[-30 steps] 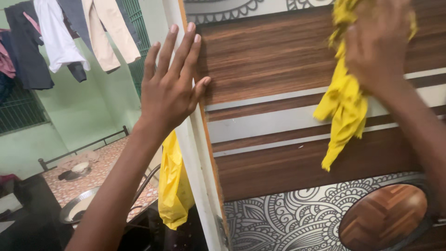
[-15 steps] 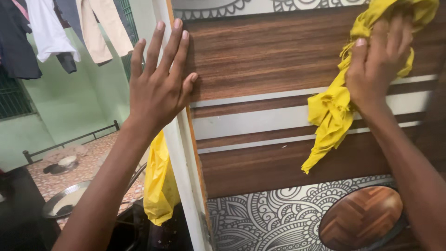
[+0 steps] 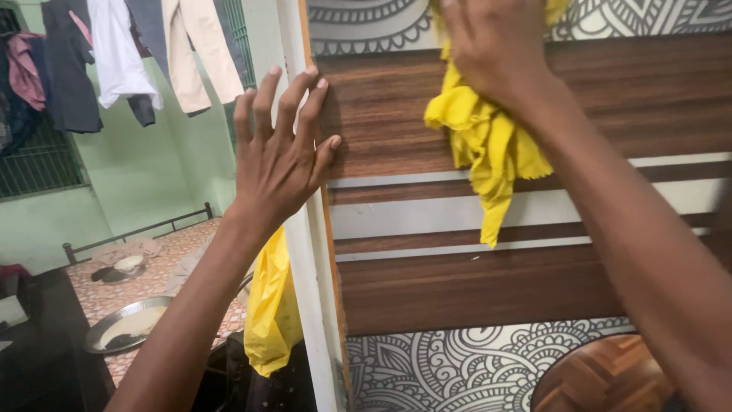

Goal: The person cleans a door by wiping its surfaces with a cloth while holding it steady by hand.

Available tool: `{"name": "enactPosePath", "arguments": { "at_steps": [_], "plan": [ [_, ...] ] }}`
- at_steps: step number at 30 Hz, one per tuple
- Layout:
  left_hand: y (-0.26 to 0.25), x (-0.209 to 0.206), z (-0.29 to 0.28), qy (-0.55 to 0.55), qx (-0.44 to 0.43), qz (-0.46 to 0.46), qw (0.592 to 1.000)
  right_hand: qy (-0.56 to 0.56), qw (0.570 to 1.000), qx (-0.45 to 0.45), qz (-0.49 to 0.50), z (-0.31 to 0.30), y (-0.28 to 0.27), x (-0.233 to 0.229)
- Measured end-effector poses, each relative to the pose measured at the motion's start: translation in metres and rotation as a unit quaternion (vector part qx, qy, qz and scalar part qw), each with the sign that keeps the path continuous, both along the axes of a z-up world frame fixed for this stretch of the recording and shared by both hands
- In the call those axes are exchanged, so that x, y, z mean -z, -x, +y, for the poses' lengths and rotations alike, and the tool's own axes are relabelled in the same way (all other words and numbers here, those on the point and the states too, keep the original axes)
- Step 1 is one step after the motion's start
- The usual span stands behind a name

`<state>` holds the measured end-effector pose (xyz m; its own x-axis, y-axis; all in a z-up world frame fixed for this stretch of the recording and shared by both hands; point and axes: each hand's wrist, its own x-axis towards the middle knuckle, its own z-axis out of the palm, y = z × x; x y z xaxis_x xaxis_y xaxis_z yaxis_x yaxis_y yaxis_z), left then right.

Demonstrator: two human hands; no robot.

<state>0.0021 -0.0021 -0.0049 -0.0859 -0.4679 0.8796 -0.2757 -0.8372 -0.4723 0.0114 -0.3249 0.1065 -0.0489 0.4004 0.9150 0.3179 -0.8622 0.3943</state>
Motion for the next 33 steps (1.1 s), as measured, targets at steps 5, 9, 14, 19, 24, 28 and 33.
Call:
{"name": "enactPosePath", "arguments": {
  "at_steps": [5, 9, 14, 19, 24, 28, 33],
  "plan": [
    [0.003, 0.002, -0.002, 0.002, 0.003, -0.037, 0.999, 0.051, 0.997, -0.053, 0.004, 0.047, 0.002, -0.009],
    [0.007, 0.007, -0.007, 0.011, 0.006, -0.038, 0.999, 0.084, 0.994, -0.055, -0.036, 0.074, 0.014, 0.004],
    [0.011, 0.025, -0.013, 0.058, 0.085, -0.038, 0.994, 0.118, 0.990, -0.040, -0.066, 0.098, 0.021, 0.027],
    [0.009, 0.043, -0.010, 0.072, 0.127, -0.026, 0.989, 0.157, 0.984, -0.036, -0.075, 0.108, 0.012, 0.057],
    [0.005, 0.050, 0.003, 0.138, 0.164, -0.012, 0.977, 0.166, 0.985, -0.038, -0.034, 0.113, 0.009, 0.088],
    [0.007, 0.048, 0.013, 0.197, 0.195, -0.010, 0.961, 0.188, 0.980, -0.060, 0.019, 0.112, 0.020, 0.120],
    [0.006, 0.030, 0.022, 0.193, 0.233, 0.040, 0.952, 0.195, 0.979, -0.056, 0.031, 0.110, 0.035, 0.160]
  ]
}}
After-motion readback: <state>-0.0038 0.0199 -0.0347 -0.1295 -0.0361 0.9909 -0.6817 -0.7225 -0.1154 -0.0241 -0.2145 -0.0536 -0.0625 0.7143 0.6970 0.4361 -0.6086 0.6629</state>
